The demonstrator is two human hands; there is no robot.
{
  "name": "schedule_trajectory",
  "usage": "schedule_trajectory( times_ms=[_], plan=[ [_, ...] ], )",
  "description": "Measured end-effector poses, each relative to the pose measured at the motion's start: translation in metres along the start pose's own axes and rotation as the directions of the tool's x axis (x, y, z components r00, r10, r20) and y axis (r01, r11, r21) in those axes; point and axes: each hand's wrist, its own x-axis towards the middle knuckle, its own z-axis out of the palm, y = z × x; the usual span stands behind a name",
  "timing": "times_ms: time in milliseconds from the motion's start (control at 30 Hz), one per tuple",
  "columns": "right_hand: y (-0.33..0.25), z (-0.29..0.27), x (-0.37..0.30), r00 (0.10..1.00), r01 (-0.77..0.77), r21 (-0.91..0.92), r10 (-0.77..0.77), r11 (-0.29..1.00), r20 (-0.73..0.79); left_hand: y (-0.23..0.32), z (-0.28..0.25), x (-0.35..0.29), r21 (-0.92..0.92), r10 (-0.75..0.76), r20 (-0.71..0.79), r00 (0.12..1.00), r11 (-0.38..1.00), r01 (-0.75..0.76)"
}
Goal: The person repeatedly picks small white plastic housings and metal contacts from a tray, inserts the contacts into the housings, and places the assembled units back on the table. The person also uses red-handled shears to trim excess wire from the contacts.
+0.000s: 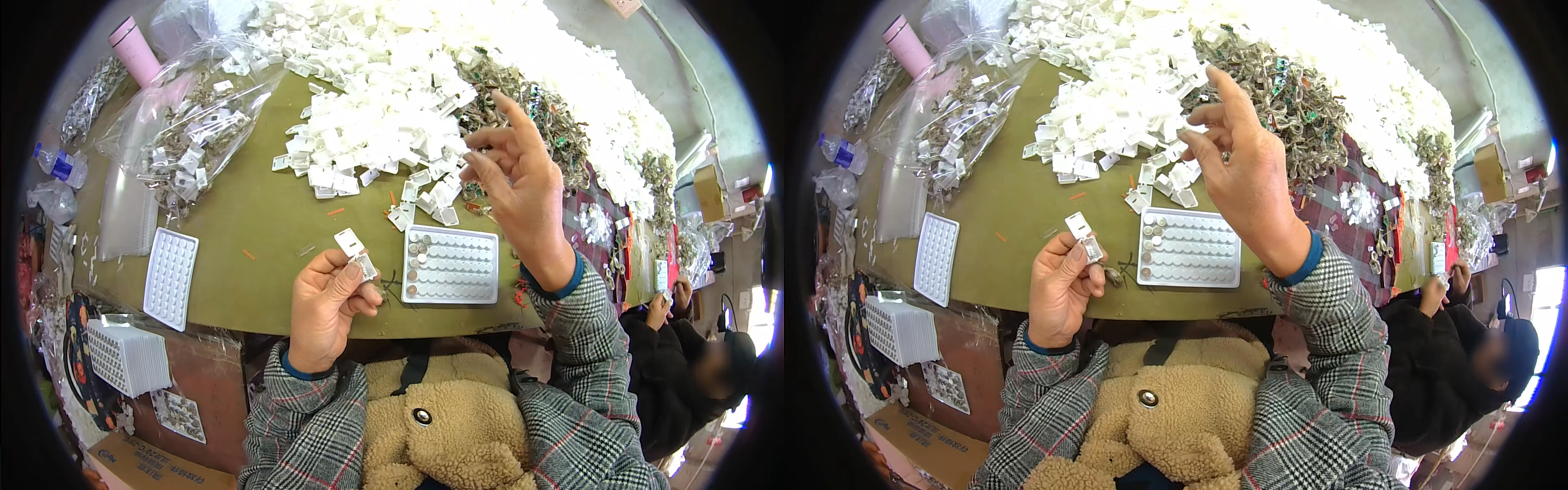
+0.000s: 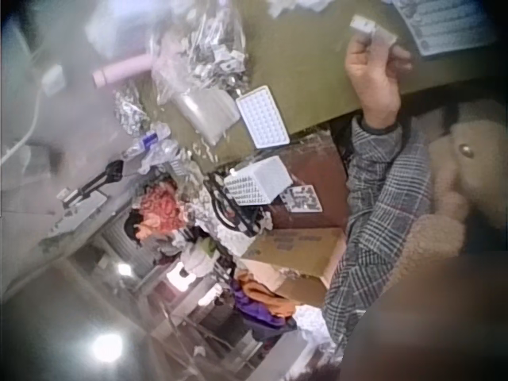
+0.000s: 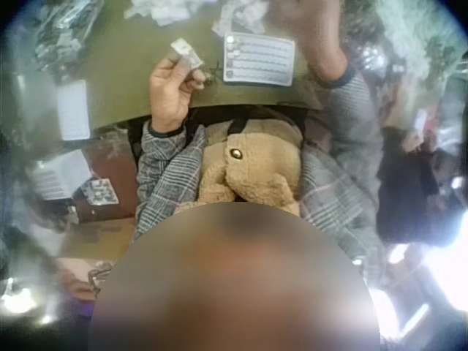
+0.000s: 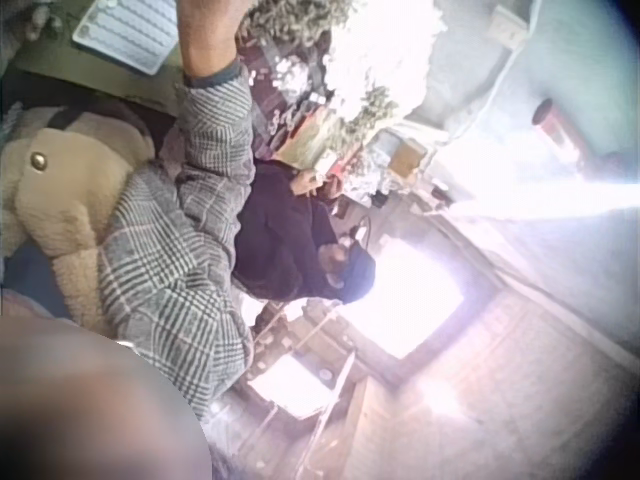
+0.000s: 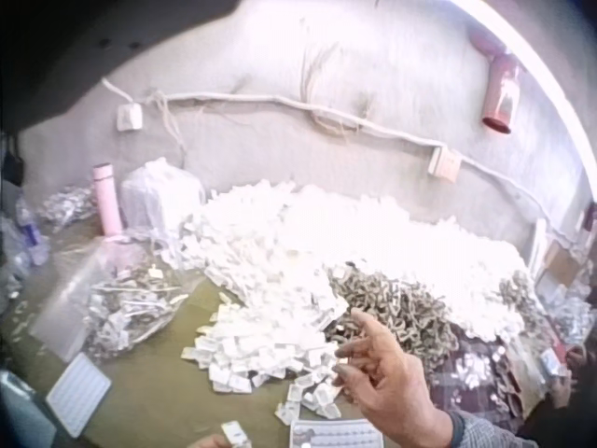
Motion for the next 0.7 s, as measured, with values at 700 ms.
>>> schedule_trajectory(
  times_ms=[700],
  plan=[
    [0.029,0.011,-0.04,0.852,0.296,-0.232,-0.147,0.927,0.502,-0.002,0.004,0.003,0.012,-0.004,-0.053,0.999,1.0,0.005]
  ],
)
